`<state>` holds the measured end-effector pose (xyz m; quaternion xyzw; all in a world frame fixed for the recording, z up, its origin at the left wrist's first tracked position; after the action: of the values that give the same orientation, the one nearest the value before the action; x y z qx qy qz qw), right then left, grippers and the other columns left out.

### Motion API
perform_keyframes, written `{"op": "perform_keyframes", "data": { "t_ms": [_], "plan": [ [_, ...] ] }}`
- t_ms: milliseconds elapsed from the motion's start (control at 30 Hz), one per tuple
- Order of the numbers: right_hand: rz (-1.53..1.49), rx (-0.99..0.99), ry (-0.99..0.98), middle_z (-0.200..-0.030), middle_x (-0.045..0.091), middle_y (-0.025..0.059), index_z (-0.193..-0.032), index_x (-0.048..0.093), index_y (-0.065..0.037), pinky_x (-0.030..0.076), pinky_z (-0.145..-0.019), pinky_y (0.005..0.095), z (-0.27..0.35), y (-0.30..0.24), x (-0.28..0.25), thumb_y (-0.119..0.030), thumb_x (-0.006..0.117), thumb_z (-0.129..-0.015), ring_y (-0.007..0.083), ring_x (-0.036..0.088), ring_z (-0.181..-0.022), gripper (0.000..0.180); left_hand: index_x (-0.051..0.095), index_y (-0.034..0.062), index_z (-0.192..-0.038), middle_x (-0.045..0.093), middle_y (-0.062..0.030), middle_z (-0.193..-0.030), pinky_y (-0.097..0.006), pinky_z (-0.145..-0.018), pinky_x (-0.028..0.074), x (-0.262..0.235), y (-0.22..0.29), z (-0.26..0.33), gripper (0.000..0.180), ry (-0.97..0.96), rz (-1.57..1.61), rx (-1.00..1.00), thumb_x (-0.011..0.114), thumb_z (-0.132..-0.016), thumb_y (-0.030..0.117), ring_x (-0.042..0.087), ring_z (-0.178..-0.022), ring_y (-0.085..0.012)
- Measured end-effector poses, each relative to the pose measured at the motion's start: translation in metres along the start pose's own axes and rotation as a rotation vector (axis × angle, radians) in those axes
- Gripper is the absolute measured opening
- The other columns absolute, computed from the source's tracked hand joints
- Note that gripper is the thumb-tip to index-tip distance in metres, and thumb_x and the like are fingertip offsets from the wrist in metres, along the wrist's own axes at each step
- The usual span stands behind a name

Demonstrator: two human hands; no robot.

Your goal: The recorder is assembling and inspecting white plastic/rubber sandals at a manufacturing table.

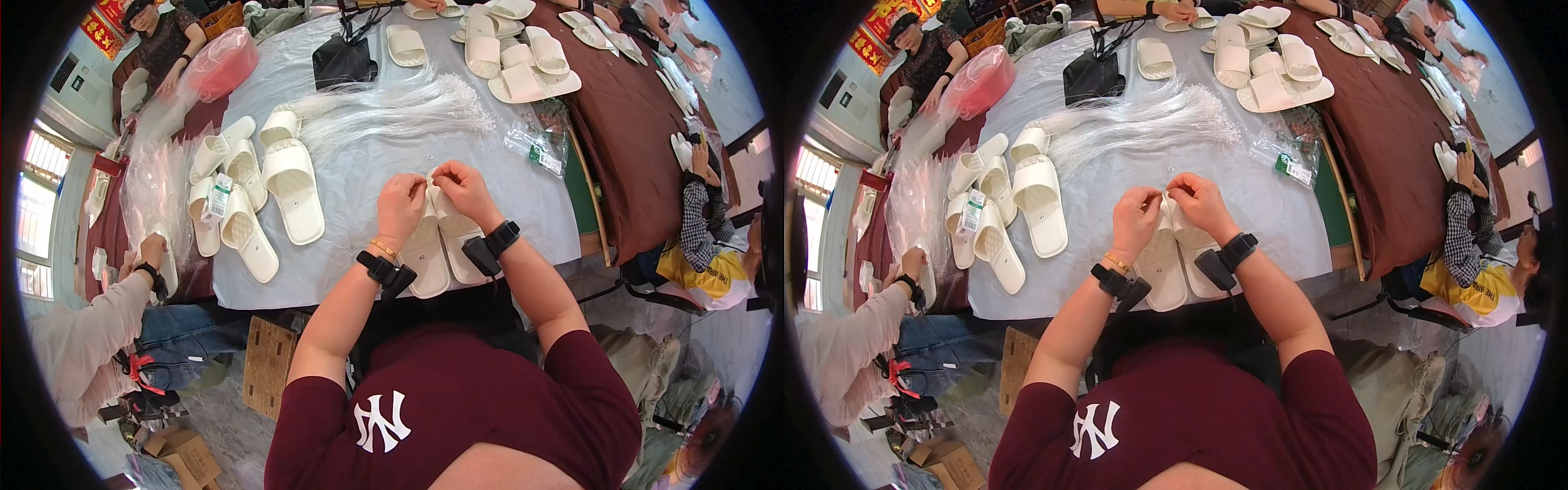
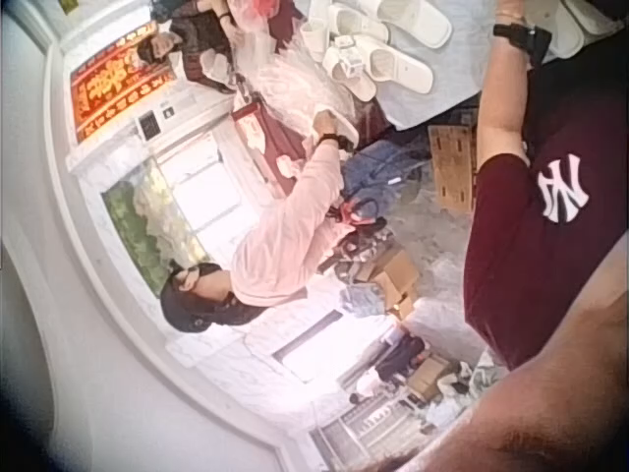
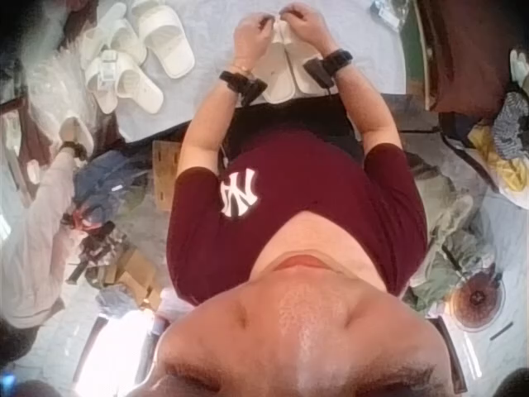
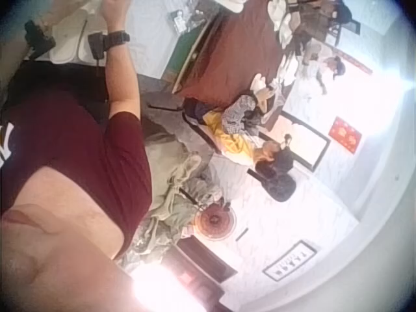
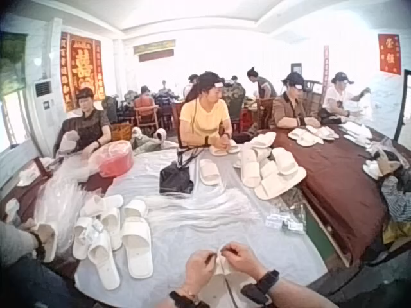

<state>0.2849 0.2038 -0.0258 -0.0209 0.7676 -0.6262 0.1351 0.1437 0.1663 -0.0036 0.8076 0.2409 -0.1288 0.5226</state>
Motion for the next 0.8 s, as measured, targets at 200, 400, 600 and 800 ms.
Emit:
{"op": "perform_keyframes", "data": {
  "t_ms": [200,400,600,800],
  "plan": [
    [0.018,-0.007,0.015,-0.078,0.066,0.003,-0.09,0.065,0.001,0.047,-0.064,0.0236,-0.001,-0.004,-0.001,-0.005,0.061,-0.084,0.0075,0.057,-0.07,0.009,0.066,0.0003,-0.088,0.064,-0.0126,-0.085,-0.031,-0.066,0.053,0.0,-0.001,-0.002,0.009,-0.004,0.001,0.002,0.062,-0.082,0.006,0.064,-0.072,-0.0238],
    [0.067,-0.034,0.0,-0.077,0.066,0.0054,-0.091,0.066,0.0,0.047,-0.063,0.025,-0.002,-0.001,0.002,-0.006,0.061,-0.084,0.0097,0.058,-0.068,0.01,0.066,0.0004,-0.087,0.064,-0.0127,-0.084,-0.031,-0.065,0.052,0.0,0.001,-0.003,0.008,-0.002,0.008,0.002,0.062,-0.082,0.006,0.064,-0.072,-0.0241],
    [0.17,-0.048,-0.015,-0.077,0.067,0.0076,-0.091,0.066,-0.001,0.047,-0.063,0.0265,0.0,-0.007,0.006,-0.006,0.061,-0.084,0.0126,0.059,-0.067,0.01,0.066,0.0004,-0.086,0.064,-0.0127,-0.083,-0.031,-0.064,0.052,-0.001,0.0,-0.001,0.008,-0.01,-0.004,-0.002,0.063,-0.082,0.007,0.063,-0.071,-0.0241],
    [0.02,-0.003,0.068,-0.078,0.067,0.0047,-0.09,0.067,0.0,0.047,-0.063,0.0253,0.003,-0.002,-0.005,-0.005,0.061,-0.085,0.0102,0.059,-0.068,0.009,0.066,0.0005,-0.085,0.063,-0.0124,-0.083,-0.031,-0.064,0.052,0.0,0.0,-0.001,0.008,-0.005,0.013,-0.013,0.063,-0.081,0.007,0.063,-0.07,-0.0239]
  ]
}}
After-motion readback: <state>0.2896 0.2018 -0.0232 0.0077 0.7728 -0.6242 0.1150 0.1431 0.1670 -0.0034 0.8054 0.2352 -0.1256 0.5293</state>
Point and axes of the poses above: each hand's wrist, its own z-axis away from the middle knuckle, its own x-axis out of the palm, y = z × x, the point moved 10 cm from there along -z, towards the middle knuckle
